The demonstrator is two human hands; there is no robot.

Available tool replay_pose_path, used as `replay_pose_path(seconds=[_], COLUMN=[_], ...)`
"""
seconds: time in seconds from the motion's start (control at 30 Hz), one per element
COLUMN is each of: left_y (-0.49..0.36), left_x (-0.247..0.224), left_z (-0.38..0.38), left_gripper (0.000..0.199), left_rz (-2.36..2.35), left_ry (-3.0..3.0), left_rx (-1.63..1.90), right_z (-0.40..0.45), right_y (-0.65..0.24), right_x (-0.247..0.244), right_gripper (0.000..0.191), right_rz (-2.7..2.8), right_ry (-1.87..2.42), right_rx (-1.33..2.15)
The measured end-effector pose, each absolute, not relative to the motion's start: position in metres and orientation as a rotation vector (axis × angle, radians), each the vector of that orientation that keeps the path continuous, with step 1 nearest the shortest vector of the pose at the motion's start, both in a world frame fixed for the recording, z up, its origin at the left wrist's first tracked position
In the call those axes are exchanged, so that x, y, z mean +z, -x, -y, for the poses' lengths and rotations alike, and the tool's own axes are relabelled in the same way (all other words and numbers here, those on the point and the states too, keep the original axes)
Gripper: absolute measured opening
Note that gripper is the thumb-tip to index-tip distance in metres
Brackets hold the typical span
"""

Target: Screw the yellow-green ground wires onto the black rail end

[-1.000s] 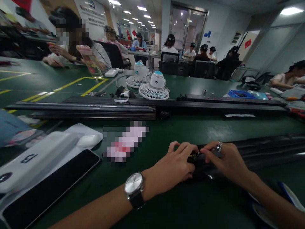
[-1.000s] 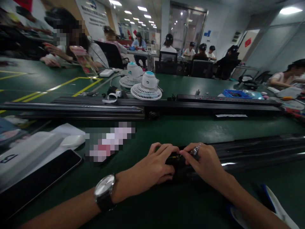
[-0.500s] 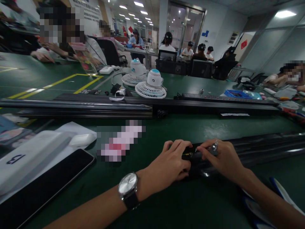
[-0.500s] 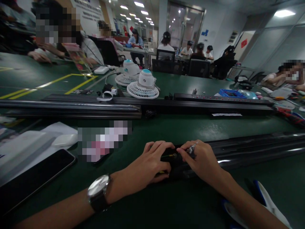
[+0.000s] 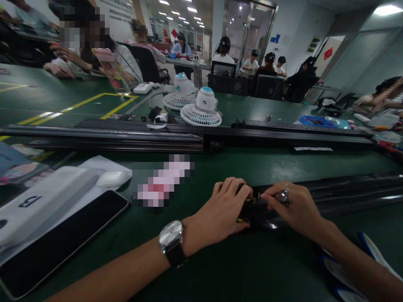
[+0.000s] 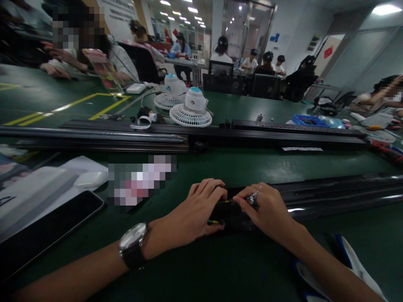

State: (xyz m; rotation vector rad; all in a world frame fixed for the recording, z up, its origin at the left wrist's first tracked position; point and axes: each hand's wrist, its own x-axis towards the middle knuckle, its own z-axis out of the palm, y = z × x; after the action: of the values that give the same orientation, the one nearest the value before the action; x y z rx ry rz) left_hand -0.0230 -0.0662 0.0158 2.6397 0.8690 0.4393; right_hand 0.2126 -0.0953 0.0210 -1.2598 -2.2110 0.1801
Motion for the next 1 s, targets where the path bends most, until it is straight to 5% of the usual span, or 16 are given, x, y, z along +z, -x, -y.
replay_pose_path(seconds=[0.1,0.4,1.0], left_y=[0.0220,0.0211,0.0224], left_x=[0.0132,0.0105,0.0130], left_z=[0.0655,0.0683,0.0684], left_gripper=[0.078,0.083,0.063], left_rz=[-0.893,-0.920,-0.931], left_ry=[-2.640,-2.632,-2.684], left_rx=[0.421,0.432,0.384], right_z=[0.0963,0.0949,0.0958], right_y=[-0.2096,-0.2113,-0.2117], right_x=[0.0221,0.0183,0.0204], right_gripper=[0.014,0.012,0.020], right_rz=[2.241,2.226,2.176], right_ry=[1.247,1.218,1.283], right_rx=[0.187,0.148,0.066])
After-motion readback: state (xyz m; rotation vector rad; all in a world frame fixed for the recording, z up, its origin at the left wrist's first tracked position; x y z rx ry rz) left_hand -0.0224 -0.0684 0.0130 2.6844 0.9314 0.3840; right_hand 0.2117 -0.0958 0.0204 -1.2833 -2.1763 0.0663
